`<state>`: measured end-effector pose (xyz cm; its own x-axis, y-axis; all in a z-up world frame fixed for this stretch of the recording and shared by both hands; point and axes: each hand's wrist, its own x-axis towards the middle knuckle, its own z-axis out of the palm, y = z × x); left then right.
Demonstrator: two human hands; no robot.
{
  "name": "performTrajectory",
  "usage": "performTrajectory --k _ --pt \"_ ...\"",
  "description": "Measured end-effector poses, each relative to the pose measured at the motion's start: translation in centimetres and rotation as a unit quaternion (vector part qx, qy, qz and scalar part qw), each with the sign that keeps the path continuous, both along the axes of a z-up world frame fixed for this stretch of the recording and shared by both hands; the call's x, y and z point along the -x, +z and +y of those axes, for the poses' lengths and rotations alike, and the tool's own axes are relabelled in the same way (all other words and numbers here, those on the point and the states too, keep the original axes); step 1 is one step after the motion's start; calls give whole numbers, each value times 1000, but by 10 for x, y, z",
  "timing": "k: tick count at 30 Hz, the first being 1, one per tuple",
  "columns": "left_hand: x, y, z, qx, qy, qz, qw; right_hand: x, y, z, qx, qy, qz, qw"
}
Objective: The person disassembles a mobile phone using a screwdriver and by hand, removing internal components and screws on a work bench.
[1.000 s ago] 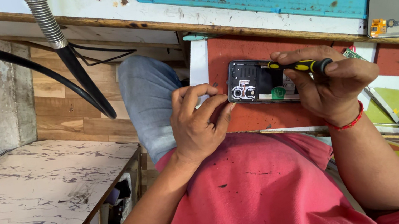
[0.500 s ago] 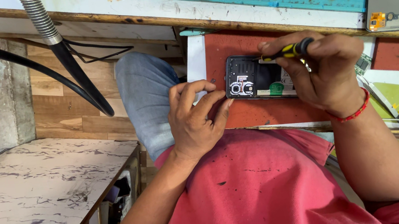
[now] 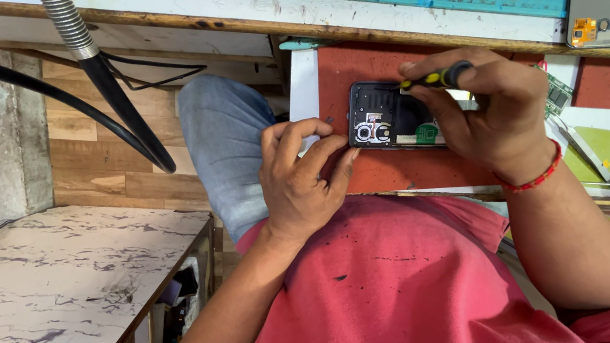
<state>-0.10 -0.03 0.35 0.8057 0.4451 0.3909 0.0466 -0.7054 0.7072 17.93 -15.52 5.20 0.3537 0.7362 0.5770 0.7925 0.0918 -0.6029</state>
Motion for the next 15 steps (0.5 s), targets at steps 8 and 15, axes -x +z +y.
performTrajectory --k 8,15 --pt "0 0 0 -1 6 -6 1000 -5 5 4 11 -73 -27 997" --pt "1 0 0 -7 2 -15 1000 -12 20 4 57 -105 -116 986"
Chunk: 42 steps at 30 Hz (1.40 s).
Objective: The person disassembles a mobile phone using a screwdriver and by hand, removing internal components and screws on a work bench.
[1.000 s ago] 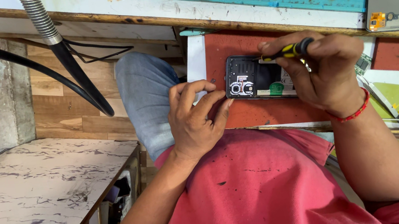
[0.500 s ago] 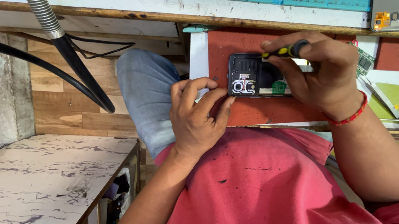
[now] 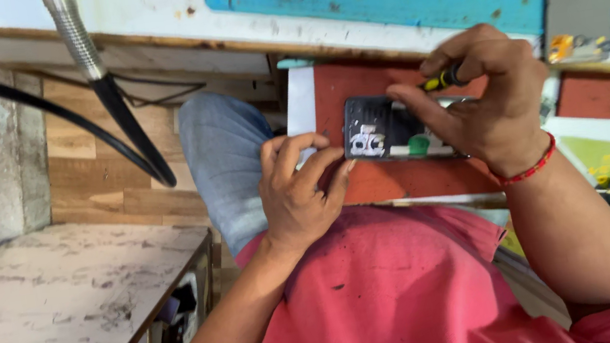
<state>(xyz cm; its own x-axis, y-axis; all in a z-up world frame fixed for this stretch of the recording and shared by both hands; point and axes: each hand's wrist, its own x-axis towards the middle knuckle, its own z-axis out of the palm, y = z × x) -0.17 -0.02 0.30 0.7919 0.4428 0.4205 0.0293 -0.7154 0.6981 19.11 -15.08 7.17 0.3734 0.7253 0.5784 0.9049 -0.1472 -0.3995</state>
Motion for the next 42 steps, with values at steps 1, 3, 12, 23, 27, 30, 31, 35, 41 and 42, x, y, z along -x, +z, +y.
performTrajectory --k 1,3,12,23,27,30,31,35,41,42 --pt "-2 1 1 1 0 1 1000 -2 3 3 5 6 20 1000" --pt "-1 5 1 1 0 4 1000 -3 14 10 57 -2 49 997" --pt "-2 7 2 3 5 -6 1000 -4 64 20 335 38 20 941" --pt "-2 7 1 2 6 0 1000 -8 76 29 358 37 43 932" --pt "-4 5 2 5 1 -10 1000 -4 74 30 385 1 15 923" --pt "-2 5 1 8 0 0 1000 -7 78 30 370 28 38 928" --pt "-2 5 1 6 0 0 1000 -7 79 30 371 21 48 927" --pt "-3 4 1 8 2 1 1000 -5 75 33 378 -29 31 925" --pt "-2 7 3 9 0 -2 1000 -14 82 30 182 7 41 982" --pt "-3 7 4 6 1 -6 1000 -20 86 32 133 -3 54 990"
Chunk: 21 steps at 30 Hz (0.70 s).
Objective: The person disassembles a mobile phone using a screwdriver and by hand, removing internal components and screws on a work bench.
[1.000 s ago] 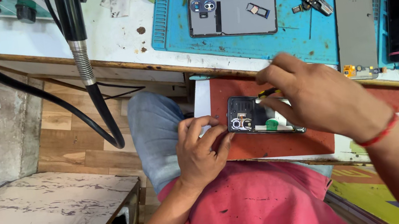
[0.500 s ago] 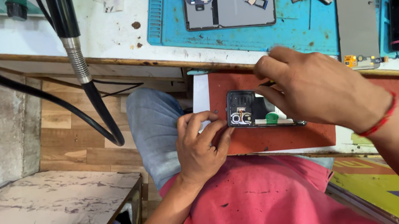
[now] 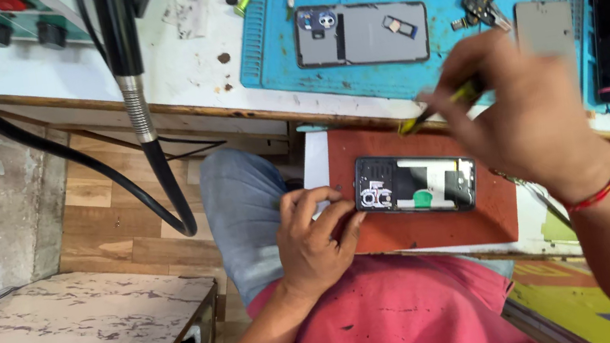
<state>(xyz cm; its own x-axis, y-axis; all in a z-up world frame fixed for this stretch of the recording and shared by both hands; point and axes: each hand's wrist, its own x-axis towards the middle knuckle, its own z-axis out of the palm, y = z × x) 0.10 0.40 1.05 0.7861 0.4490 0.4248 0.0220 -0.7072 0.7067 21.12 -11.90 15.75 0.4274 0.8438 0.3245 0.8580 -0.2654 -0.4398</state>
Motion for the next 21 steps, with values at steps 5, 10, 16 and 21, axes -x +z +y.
performTrajectory --k 5,10,16,21 --pt "1 2 0 13 -3 3 1000 -35 3 29 -125 -127 228 957" --pt "0 1 1 9 -6 1 1000 -61 -29 82 47 -15 -43 998" --pt "2 2 1 17 -6 5 1000 -50 -53 103 99 -75 -41 991" --pt "2 1 2 18 -12 3 1000 -50 -63 103 91 -62 -87 990"
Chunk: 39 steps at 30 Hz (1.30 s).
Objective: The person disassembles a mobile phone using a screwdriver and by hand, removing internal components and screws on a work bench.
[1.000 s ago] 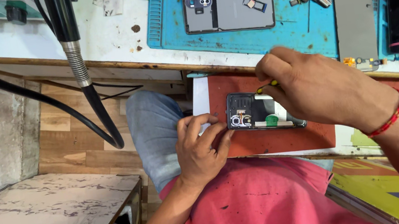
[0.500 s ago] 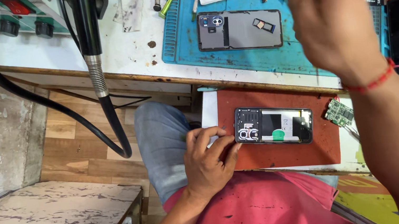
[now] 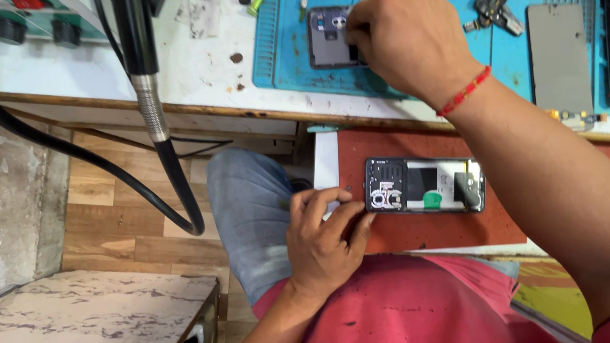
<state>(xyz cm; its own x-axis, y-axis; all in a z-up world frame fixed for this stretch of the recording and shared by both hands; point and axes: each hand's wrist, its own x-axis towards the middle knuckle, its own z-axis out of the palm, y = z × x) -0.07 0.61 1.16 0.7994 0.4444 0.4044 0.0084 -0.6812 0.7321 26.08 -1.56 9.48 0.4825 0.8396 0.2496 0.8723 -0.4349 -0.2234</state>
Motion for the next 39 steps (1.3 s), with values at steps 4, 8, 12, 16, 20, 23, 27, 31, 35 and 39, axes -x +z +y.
performTrajectory --k 4,8,12,16,20,23,27,31,35,39 --pt "-1 -4 1 -7 -5 -4 1000 -4 -13 -1 -34 31 -69 997" --pt "0 -8 -2 -11 -1 0 1000 -12 -25 3 -22 37 -84 996" --pt "-1 -6 -2 -17 0 -1 1000 -10 -29 13 9 27 -125 992" --pt "-1 -8 -1 -15 -2 -5 1000 -4 -15 4 -19 48 -99 994" --pt "-1 -9 -2 -15 -3 -1 1000 10 23 -39 -46 88 -36 994" --pt "-1 -9 -4 -17 -1 0 1000 27 49 -87 -38 110 11 993" --pt "0 -9 -4 -19 3 5 1000 51 51 -147 6 7 105 994" --pt "-1 -9 -4 -28 2 7 1000 71 21 -207 -12 -53 154 987" --pt "-2 -11 -4 -48 -1 10 999 88 -7 -255 1 -137 155 978" --pt "-4 -10 -8 -52 7 11 999 94 -24 -275 -9 -150 159 976"
